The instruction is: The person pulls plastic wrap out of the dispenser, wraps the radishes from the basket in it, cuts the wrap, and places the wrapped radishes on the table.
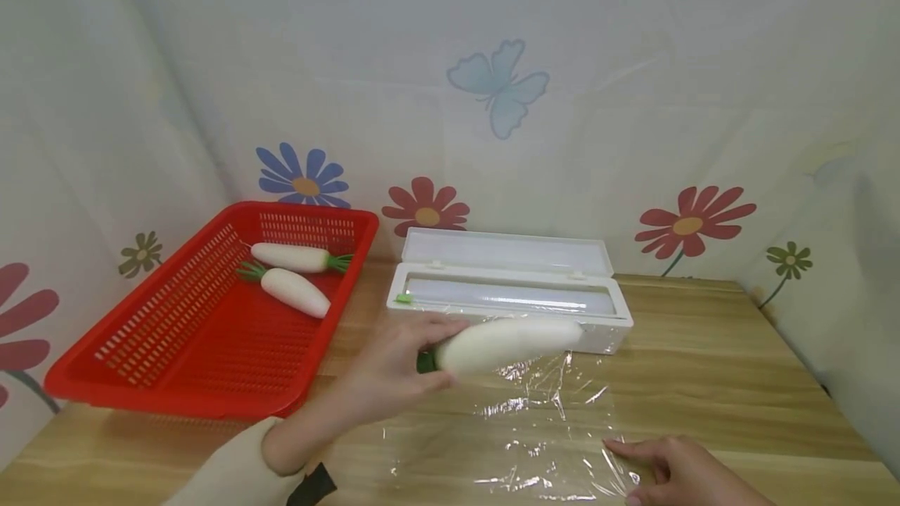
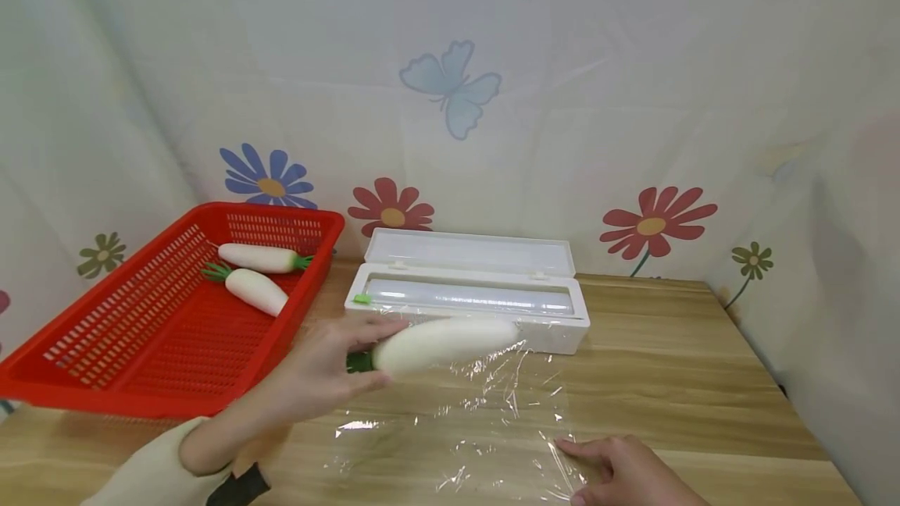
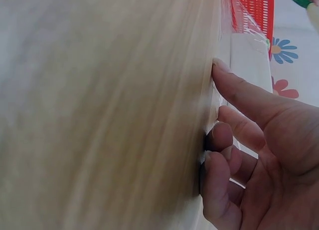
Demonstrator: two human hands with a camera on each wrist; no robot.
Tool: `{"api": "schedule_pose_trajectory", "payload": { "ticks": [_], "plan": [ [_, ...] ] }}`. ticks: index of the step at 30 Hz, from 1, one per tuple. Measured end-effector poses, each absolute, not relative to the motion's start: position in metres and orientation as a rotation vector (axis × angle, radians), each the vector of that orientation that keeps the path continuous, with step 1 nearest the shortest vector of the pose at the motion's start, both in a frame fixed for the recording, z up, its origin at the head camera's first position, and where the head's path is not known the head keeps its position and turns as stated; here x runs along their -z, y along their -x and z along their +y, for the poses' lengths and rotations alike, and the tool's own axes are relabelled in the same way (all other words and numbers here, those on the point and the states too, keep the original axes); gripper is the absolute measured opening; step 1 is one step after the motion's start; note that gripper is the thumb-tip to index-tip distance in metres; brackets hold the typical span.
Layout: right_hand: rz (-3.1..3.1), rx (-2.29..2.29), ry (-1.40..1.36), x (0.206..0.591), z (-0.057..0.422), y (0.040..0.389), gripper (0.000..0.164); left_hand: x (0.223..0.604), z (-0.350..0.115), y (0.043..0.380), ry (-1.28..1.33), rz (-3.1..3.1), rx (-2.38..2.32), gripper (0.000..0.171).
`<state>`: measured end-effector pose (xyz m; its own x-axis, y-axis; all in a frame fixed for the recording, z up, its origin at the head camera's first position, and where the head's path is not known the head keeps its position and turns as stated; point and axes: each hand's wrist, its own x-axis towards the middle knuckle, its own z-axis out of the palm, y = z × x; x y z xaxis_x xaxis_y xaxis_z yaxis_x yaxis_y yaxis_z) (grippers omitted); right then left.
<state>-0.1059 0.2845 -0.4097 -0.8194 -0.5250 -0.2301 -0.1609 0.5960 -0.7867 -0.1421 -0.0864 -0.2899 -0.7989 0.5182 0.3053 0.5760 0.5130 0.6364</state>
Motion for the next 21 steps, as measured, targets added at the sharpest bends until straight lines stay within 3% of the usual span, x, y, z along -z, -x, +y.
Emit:
{"api": "schedule_pose_trajectory", "payload": {
  "ticks": [10, 21],
  "plan": [
    [2.403, 1.101, 0.607, 0.412, 0.284, 0.107, 0.059, 0.342, -0.067, 0.164, 1.131, -2.756, 1.060, 0.049],
    [2.419, 1.060, 0.606, 0.411, 0.284, 0.108, 0.061, 0.372, -0.065, 0.178, 1.153, -2.879, 1.057, 0.049]
  ]
}}
